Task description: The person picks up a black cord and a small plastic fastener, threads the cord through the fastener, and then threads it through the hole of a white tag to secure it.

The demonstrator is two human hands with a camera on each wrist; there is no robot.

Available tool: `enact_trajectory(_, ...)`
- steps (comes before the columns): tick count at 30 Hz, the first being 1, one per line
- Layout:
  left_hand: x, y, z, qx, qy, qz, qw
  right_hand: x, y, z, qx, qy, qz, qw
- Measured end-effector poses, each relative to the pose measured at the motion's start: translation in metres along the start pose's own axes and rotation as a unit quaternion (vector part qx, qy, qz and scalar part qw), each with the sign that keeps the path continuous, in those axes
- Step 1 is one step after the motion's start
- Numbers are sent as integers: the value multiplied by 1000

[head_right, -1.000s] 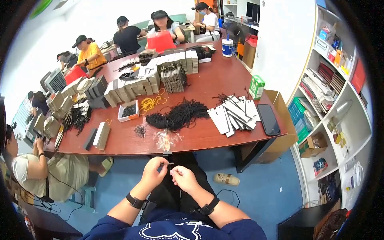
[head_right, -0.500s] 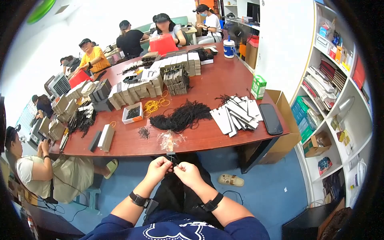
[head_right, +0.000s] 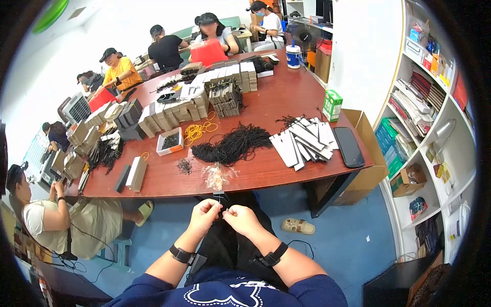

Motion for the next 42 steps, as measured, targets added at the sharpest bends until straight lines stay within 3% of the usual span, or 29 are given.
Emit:
enact_trajectory(4, 5, 8, 6, 53, -49, -37, 997, 6, 6, 1, 8, -9, -31, 999)
enact_trajectory(6, 10, -2, 12, -54, -92, 116, 988, 9, 11, 4, 14, -20, -40, 999)
enact_trajectory(9, 14, -10, 30, -126, -135, 220, 958, 22, 28, 12, 38, -55, -42, 997)
enact_trajectory(11, 16, -18, 38, -101, -145, 22, 984, 29, 40, 14, 8, -19, -74, 997)
enact_trajectory(13, 20, -14, 46, -22, -172, -191, 966, 31, 42, 17, 23, -48, -50, 997)
enact_trajectory(15, 23, -8, 51, -37, -170, -221, 960, 33, 38, 19, 37, -75, -26, 996)
enact_trajectory(18, 24, -2, 56, -54, -175, -280, 942, 34, 32, 29, 104, -109, -119, 981)
enact_trajectory(20, 37, 16, 61, 65, -229, -418, 877, 45, 18, 38, 81, -214, -101, 968)
enact_trajectory(22, 39, 16, 65, 89, -226, -463, 852, 47, 14, 38, 68, -219, -116, 966)
enact_trajectory(24, 42, 13, 67, 112, -226, -505, 825, 57, 4, 48, 57, -321, -120, 938)
enact_trajectory(26, 46, 10, 71, 138, -242, -520, 807, 60, 12, 50, 64, -332, -87, 937)
enact_trajectory(28, 42, 12, 72, 121, -214, -491, 836, 70, 37, 50, 108, -361, -148, 915)
enact_trajectory(29, 37, 13, 71, 104, -187, -460, 862, 72, 38, 48, 54, -370, -142, 917)
enact_trajectory(30, 38, 11, 72, 104, -189, -460, 861, 72, 40, 50, 54, -368, -144, 917)
enact_trajectory(32, 16, -11, 72, -74, -124, -270, 952, 77, 41, 59, 73, -397, -193, 894)
enact_trajectory(34, 9, -26, 75, -121, -138, -229, 956, 80, 44, 59, 72, -391, -182, 899)
enact_trajectory(36, -2, -44, 78, -178, -92, -37, 979, 83, 42, 60, 84, -399, -157, 899)
enact_trajectory(38, -14, -40, 71, -147, -67, 6, 987, 75, 34, 53, 94, -390, -145, 904)
enact_trajectory(40, -21, -25, 65, -108, -35, 49, 992, 66, 5, 52, -50, -405, 29, 913)
enact_trajectory(41, -15, -13, 64, -88, -42, 30, 995, 52, -20, 48, -135, -335, 136, 923)
enact_trajectory(42, -9, -2, 65, -71, -48, 11, 996, 53, -23, 50, -131, -338, 134, 923)
Point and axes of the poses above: each hand's wrist, its own z-axis away from the middle knuckle, its own x-axis out of the palm, y = z × x, the point moved 9 cm from there along -z, towards the middle knuckle, and after that the axes turned 14 degrees about z, right-handed, at the moved point
